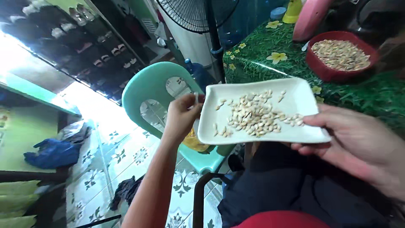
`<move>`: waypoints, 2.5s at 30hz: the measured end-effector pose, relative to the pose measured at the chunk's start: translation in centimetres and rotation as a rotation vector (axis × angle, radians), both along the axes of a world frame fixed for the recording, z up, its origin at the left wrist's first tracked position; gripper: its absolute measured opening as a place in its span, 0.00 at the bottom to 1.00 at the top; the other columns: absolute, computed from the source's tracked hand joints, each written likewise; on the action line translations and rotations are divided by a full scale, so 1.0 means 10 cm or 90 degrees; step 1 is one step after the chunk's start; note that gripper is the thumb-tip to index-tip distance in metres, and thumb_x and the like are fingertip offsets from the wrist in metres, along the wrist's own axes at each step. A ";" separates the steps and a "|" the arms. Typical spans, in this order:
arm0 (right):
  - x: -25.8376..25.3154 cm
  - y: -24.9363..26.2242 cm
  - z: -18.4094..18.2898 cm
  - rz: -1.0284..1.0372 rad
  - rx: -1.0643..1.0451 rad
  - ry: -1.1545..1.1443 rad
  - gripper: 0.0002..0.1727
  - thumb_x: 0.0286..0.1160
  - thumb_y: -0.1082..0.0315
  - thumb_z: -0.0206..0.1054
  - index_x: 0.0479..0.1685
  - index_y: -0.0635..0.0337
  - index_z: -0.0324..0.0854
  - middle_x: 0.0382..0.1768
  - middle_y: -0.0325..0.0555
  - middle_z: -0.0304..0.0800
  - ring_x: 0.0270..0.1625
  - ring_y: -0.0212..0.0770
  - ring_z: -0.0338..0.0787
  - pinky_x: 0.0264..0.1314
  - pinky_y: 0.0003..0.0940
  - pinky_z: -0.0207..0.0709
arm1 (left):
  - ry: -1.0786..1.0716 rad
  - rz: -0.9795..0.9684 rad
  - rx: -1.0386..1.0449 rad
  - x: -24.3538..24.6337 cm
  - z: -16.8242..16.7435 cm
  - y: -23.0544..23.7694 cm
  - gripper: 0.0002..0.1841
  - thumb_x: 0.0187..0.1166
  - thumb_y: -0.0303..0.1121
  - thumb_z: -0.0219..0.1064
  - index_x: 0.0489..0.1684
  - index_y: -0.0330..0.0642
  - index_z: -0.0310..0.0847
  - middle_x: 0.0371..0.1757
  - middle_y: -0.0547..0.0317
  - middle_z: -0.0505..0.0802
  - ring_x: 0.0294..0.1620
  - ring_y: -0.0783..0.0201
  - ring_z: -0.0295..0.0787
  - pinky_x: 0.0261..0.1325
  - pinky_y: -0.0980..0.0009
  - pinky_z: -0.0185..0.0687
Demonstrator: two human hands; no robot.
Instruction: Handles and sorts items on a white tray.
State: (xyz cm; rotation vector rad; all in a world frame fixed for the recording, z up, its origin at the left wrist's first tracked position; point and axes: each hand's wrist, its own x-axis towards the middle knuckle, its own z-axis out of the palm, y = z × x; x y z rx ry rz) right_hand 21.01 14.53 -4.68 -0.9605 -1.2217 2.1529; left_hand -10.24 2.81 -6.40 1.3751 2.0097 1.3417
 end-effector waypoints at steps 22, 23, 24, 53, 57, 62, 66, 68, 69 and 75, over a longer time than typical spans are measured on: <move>-0.13 -0.38 -0.36 0.102 -0.078 -0.065 0.14 0.88 0.72 0.47 0.64 0.61 0.73 0.44 0.56 0.94 0.31 0.47 0.97 0.27 0.38 0.93 | 0.218 -0.170 -0.021 0.22 0.37 -0.92 0.16 0.74 0.25 0.61 0.58 0.44 0.88 0.51 0.70 0.95 0.24 0.85 0.82 0.23 0.86 0.78; -0.11 -0.38 -0.34 0.091 -0.077 -0.068 0.14 0.88 0.73 0.47 0.63 0.61 0.74 0.43 0.56 0.94 0.31 0.47 0.97 0.27 0.37 0.92 | 0.222 -0.186 -0.025 0.26 0.39 -0.94 0.16 0.73 0.25 0.61 0.56 0.44 0.88 0.49 0.70 0.95 0.25 0.86 0.82 0.25 0.86 0.79; -0.09 -0.38 -0.33 0.085 -0.076 -0.068 0.14 0.88 0.73 0.47 0.62 0.61 0.74 0.43 0.56 0.94 0.31 0.46 0.97 0.27 0.37 0.92 | 0.220 -0.200 -0.031 0.31 0.40 -0.96 0.17 0.73 0.25 0.61 0.57 0.44 0.87 0.49 0.71 0.94 0.25 0.86 0.82 0.26 0.86 0.80; 0.29 -0.61 -0.15 0.031 0.021 -0.002 0.17 0.85 0.74 0.48 0.66 0.59 0.74 0.47 0.55 0.95 0.33 0.48 0.98 0.25 0.42 0.94 | 0.211 -0.088 0.087 0.83 0.47 -1.15 0.16 0.83 0.26 0.57 0.60 0.46 0.89 0.46 0.67 0.96 0.37 0.77 0.91 0.42 0.79 0.89; 0.32 -0.60 -0.17 0.042 0.030 0.014 0.17 0.84 0.74 0.49 0.65 0.59 0.75 0.47 0.55 0.95 0.33 0.48 0.98 0.25 0.42 0.94 | 0.243 -0.012 0.059 0.85 0.46 -1.02 0.16 0.75 0.28 0.67 0.60 0.47 0.90 0.43 0.71 0.95 0.32 0.80 0.89 0.35 0.82 0.88; 0.34 -0.59 -0.16 0.072 0.044 0.029 0.16 0.84 0.74 0.50 0.64 0.59 0.75 0.47 0.53 0.95 0.32 0.46 0.98 0.24 0.40 0.93 | 0.190 -0.013 0.028 0.84 0.48 -0.96 0.14 0.75 0.31 0.71 0.58 0.48 0.90 0.55 0.71 0.96 0.30 0.79 0.90 0.33 0.81 0.88; 0.34 -0.58 -0.16 0.107 0.050 0.032 0.16 0.82 0.74 0.52 0.64 0.59 0.76 0.48 0.53 0.95 0.34 0.47 0.98 0.24 0.41 0.93 | 0.201 -0.021 -0.015 0.75 0.55 -0.88 0.13 0.77 0.31 0.69 0.58 0.48 0.89 0.58 0.70 0.95 0.32 0.80 0.90 0.34 0.81 0.88; 0.32 -0.58 -0.16 0.121 0.048 0.033 0.16 0.82 0.74 0.53 0.63 0.59 0.77 0.47 0.52 0.95 0.33 0.46 0.98 0.24 0.40 0.93 | 0.194 -0.022 -0.028 0.72 0.56 -0.84 0.14 0.76 0.29 0.68 0.58 0.47 0.89 0.60 0.69 0.94 0.34 0.79 0.91 0.36 0.80 0.88; 0.31 -0.58 -0.16 0.125 0.045 0.028 0.15 0.82 0.74 0.53 0.63 0.59 0.78 0.46 0.52 0.95 0.32 0.45 0.98 0.23 0.39 0.92 | 0.186 -0.022 -0.027 0.71 0.57 -0.83 0.14 0.76 0.29 0.69 0.59 0.47 0.89 0.61 0.68 0.94 0.36 0.78 0.93 0.39 0.79 0.90; 0.23 -0.53 -0.13 0.173 0.046 -0.010 0.16 0.80 0.74 0.53 0.61 0.59 0.80 0.44 0.51 0.96 0.31 0.44 0.97 0.23 0.37 0.92 | 0.143 -0.080 0.009 0.76 0.58 -0.86 0.16 0.75 0.27 0.68 0.59 0.45 0.89 0.67 0.66 0.92 0.39 0.71 0.95 0.41 0.74 0.94</move>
